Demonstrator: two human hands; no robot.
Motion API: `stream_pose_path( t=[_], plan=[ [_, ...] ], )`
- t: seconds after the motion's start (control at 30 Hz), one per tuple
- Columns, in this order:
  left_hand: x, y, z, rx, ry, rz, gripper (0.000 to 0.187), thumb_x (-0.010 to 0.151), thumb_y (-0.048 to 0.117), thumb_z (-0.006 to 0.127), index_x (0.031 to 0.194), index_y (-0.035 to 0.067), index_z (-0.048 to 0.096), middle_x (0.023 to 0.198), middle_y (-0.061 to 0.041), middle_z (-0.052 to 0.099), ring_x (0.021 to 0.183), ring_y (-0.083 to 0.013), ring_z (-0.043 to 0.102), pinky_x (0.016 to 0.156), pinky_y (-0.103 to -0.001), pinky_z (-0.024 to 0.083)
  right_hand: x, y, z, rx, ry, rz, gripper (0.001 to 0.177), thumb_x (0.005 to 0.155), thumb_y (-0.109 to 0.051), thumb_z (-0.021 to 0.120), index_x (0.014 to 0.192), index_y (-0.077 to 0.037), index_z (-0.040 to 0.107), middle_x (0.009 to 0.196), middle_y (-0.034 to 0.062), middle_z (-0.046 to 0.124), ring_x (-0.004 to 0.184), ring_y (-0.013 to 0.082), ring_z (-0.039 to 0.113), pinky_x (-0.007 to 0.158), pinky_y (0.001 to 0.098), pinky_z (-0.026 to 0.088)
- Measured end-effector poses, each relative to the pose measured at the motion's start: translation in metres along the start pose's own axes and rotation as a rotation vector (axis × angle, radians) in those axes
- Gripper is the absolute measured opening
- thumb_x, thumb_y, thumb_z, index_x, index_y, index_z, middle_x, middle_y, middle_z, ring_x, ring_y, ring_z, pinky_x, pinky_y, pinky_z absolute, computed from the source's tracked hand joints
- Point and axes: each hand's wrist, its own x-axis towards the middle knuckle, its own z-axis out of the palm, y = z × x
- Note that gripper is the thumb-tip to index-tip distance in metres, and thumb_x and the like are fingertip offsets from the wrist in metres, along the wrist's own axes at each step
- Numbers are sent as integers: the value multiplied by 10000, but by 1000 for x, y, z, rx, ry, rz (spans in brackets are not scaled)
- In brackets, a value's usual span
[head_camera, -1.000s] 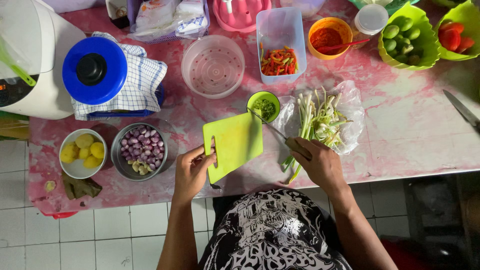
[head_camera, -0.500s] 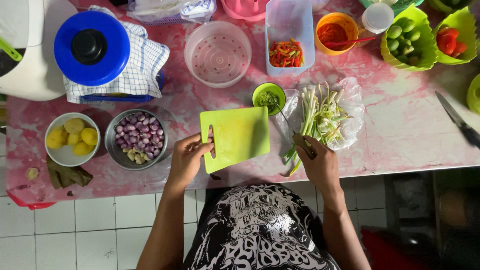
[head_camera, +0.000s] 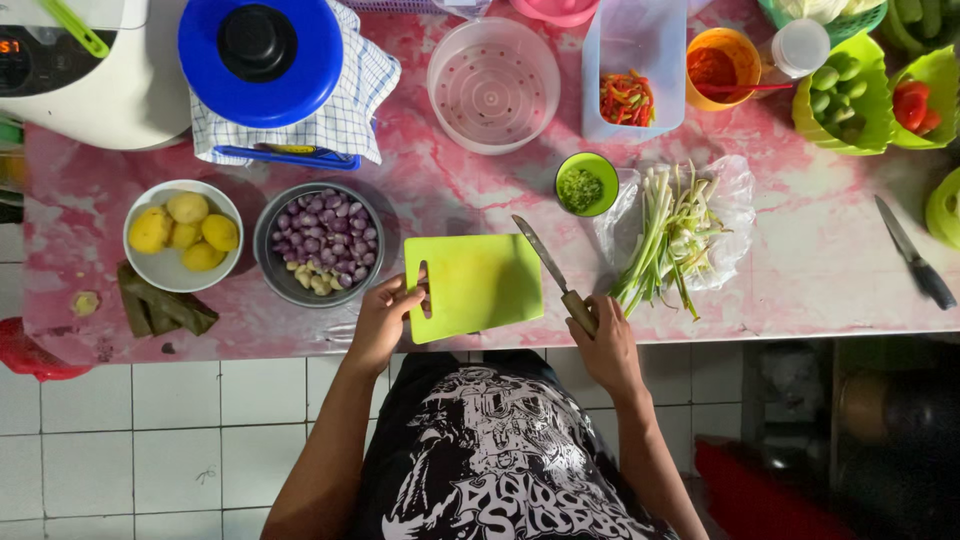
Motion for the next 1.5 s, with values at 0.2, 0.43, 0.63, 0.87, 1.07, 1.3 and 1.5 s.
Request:
stream_pose_path(
  t=[0.2,0.43,0.63,0.87,1.07,1.3,1.5],
  plan=[
    [15,-43,-11,-39,-35,-15,390,966,39,631,1345,-56,642,1011,-67,719,810,-137,630,742,-305,506,-12,18,42,4,56,-8,406,883,-188,768,1174,4,561,1072,215,634,948,394,633,804,481,511],
    [36,-51,0,211,119,91,246,1008,40,603,1225,-55,670,988,-75,708,873,-107,630,791,-272,506,-19,27,77,52,133,-26,391,896,-185,758,1155,16,545,1088,235,631,980,403,627,813,484,507],
    [39,-49,11,287,187,201,321,964,-29,546,1278,-51,606,1070,-89,721,972,-129,666,848,-279,512,-18,29,87,81,167,52,365,884,-165,743,1136,9,545,1045,236,644,912,410,640,795,490,504],
    [45,-82,8,642,371,397,456,920,38,665,1348,-64,547,1183,-206,665,1040,-254,681,882,-341,538,-6,34,78,106,144,62,378,853,-168,767,1124,4,567,1042,215,655,922,394,642,800,486,511],
    [51,-58,48,1010,305,557,544,880,26,703,1407,48,569,1313,-208,570,1165,-344,571,1012,-452,456,7,19,44,165,177,155,379,858,-171,757,1147,-13,569,947,191,683,818,364,664,751,455,522],
    [86,-18,148,1156,-54,802,664,849,19,677,1481,178,551,1332,-209,514,1238,-389,530,1064,-489,450,24,19,15,216,246,148,445,835,-181,782,1183,-28,553,937,191,730,815,377,710,729,445,542],
    [116,-7,195,1346,-301,668,723,795,-23,635,1478,198,557,1309,-243,496,1106,-409,535,977,-493,474,27,25,-1,251,311,163,467,820,-170,792,1199,-30,557,1001,218,730,847,399,725,741,452,561]
  ],
)
